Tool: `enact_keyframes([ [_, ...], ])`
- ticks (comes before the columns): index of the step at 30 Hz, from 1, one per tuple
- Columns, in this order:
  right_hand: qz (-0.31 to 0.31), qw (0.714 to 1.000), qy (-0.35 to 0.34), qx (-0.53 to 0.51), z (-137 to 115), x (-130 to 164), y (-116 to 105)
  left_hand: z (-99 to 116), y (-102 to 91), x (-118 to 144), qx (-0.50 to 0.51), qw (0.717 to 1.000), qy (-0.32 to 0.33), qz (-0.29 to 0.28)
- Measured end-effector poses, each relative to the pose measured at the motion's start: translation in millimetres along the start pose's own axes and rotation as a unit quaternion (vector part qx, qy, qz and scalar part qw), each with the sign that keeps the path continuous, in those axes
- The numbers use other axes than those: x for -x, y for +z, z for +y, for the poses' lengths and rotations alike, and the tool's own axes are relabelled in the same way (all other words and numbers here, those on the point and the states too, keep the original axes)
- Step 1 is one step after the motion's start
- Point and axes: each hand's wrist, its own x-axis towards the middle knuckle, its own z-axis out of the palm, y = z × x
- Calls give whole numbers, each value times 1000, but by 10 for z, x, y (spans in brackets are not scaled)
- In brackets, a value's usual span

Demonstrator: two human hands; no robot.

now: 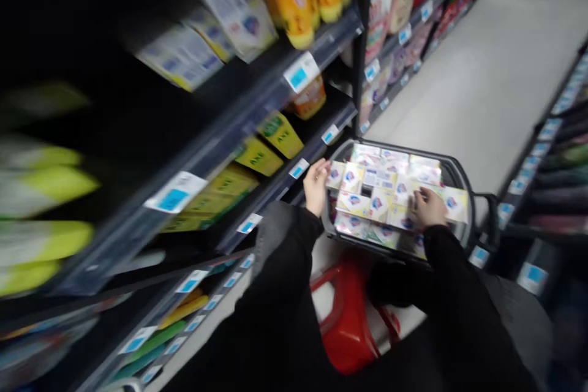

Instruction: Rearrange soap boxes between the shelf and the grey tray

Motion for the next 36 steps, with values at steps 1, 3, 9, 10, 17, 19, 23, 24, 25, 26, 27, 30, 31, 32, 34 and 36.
enact_keyframes([
  [1, -4, 1000, -1, 5, 29, -12, -16, 274, -122, 38, -20, 999, 40, 11],
  [3, -13, 1000, -5, 5, 103, -49, -19, 843, -402, 45, -88, 987, 126, 42],
  [9, -30, 998, -48, -6, 211, -10, 34, 2144, -1239, -916, -378, 877, 231, 185],
  [10, -39, 998, -58, 2, 208, 15, 45, 2248, -1326, -1142, -417, 861, 215, 197],
  [17, -75, 990, -96, 70, 140, 103, 64, 2544, -1444, -1756, -738, 669, 71, 52],
  [19, -86, 990, -83, 68, 119, 98, 16, 2572, -1421, -1699, -778, 621, 59, 77],
  [23, -84, 993, -76, 44, 106, 93, -81, 2592, -1373, -1578, -788, 602, 46, 122],
  [24, -77, 993, -81, 35, 115, 93, -92, 2593, -1361, -1551, -780, 611, 47, 123],
  [25, -69, 994, -86, 27, 130, 91, -95, 2596, -1350, -1524, -770, 625, 51, 118],
  [26, -60, 994, -90, 20, 150, 88, -92, 2600, -1340, -1495, -761, 637, 55, 106],
  [27, -49, 994, -93, 15, 174, 82, -86, 2608, -1334, -1463, -752, 650, 57, 95],
  [30, -22, 995, -98, 3, 257, 48, -63, 2663, -1352, -1334, -706, 697, 83, 92],
  [31, -16, 995, -101, -1, 281, 33, -58, 2693, -1370, -1270, -684, 716, 102, 98],
  [32, -9, 995, -104, -6, 300, 18, -55, 2728, -1391, -1191, -662, 733, 123, 101],
  [34, 4, 994, -109, -17, 321, -11, -47, 2805, -1424, -972, -632, 751, 162, 97],
  [36, 21, 993, -113, -29, 324, -33, -31, 2875, -1403, -656, -571, 785, 224, 86],
])
